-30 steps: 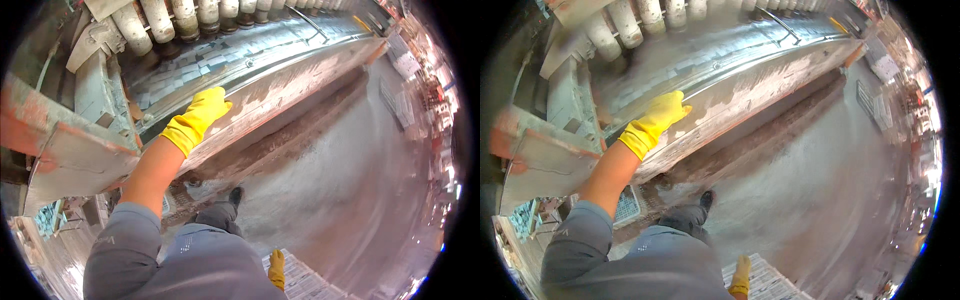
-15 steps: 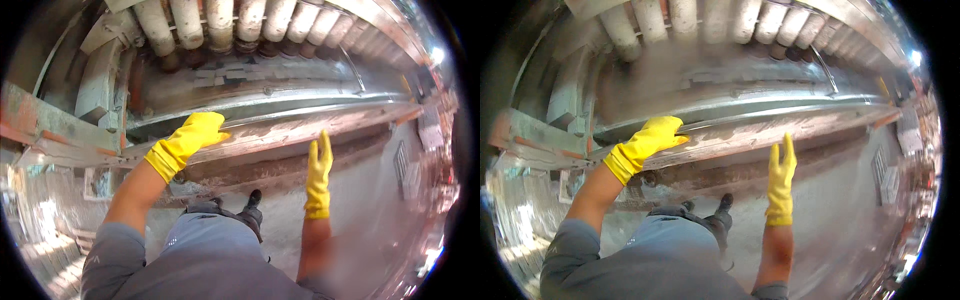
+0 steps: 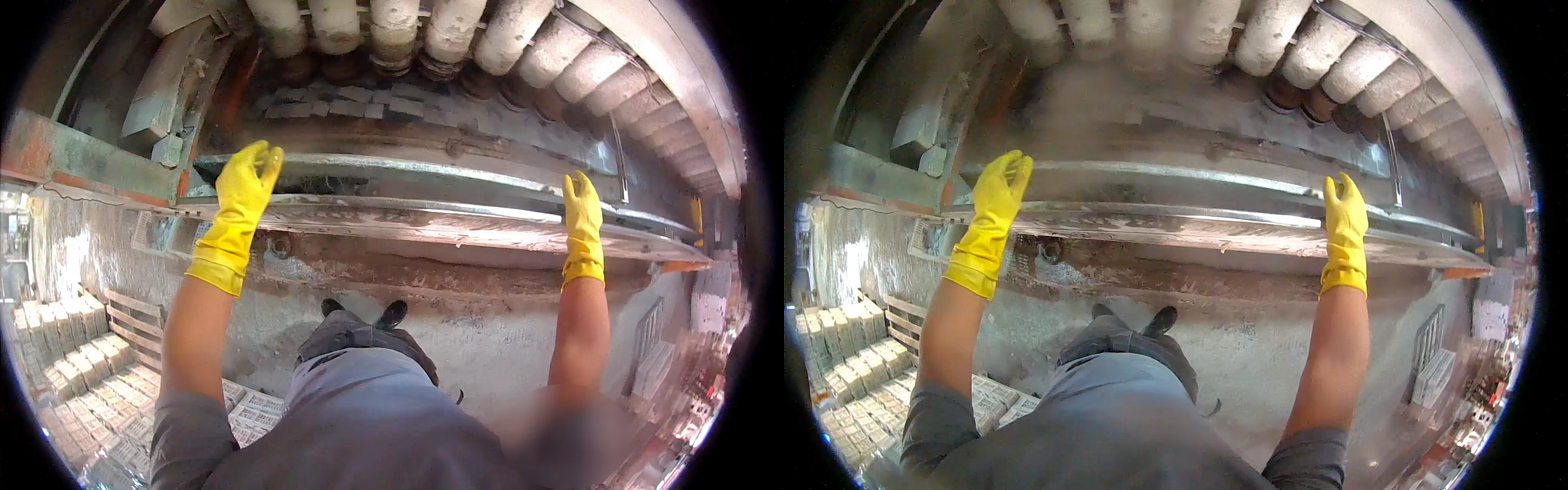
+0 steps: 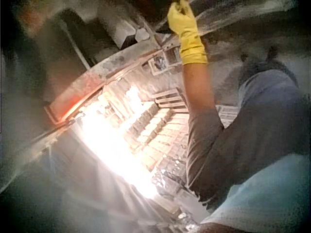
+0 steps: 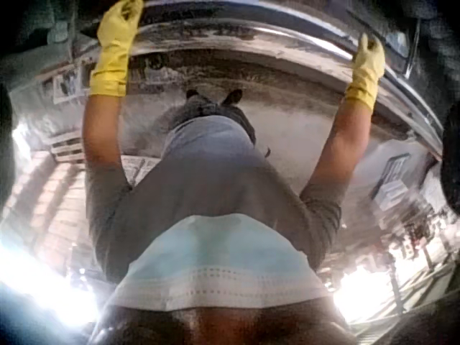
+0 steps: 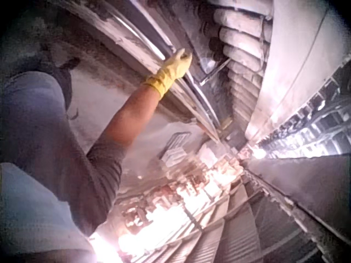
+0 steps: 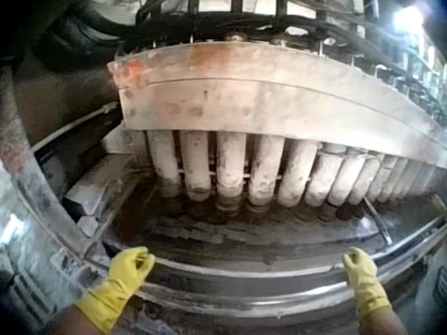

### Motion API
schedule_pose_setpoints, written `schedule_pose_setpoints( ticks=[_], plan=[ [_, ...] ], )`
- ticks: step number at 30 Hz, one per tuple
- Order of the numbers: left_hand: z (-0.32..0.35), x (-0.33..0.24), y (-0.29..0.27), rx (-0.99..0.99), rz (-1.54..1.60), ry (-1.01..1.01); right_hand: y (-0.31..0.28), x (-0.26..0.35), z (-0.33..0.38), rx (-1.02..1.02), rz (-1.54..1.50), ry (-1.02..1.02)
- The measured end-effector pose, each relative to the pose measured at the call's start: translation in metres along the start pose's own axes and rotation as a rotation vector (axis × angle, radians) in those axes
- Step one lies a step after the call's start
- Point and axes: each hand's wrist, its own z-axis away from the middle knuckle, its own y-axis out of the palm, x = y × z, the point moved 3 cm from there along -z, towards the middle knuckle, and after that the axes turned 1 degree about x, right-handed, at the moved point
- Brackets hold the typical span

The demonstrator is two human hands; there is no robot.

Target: The person sorts small square tiles by hand from a water bath into a white basket, then moves to a conveyor belt to arrange tiles and later returns to the water bath to continue sorting. The person wears yellow gloves and works alongside another worker in a factory setting.

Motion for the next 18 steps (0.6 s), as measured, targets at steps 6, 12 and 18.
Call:
schedule_pose_setpoints(
  ticks=[6, 12, 18],
  plan=[
    [-0.003, 0.002, 0.003, -0.080, -0.109, -0.025, 0.002, 0.007, -0.008, 0.233, 0.137, 0.130],
    [-0.008, 0.006, 0.003, -0.038, -0.131, -0.096, -0.004, 0.027, -0.009, 0.411, 0.135, 0.134],
    [-0.006, 0.006, 0.000, -0.043, -0.229, -0.122, 0.001, 0.030, -0.011, 0.420, 0.163, 0.080]
  ],
)
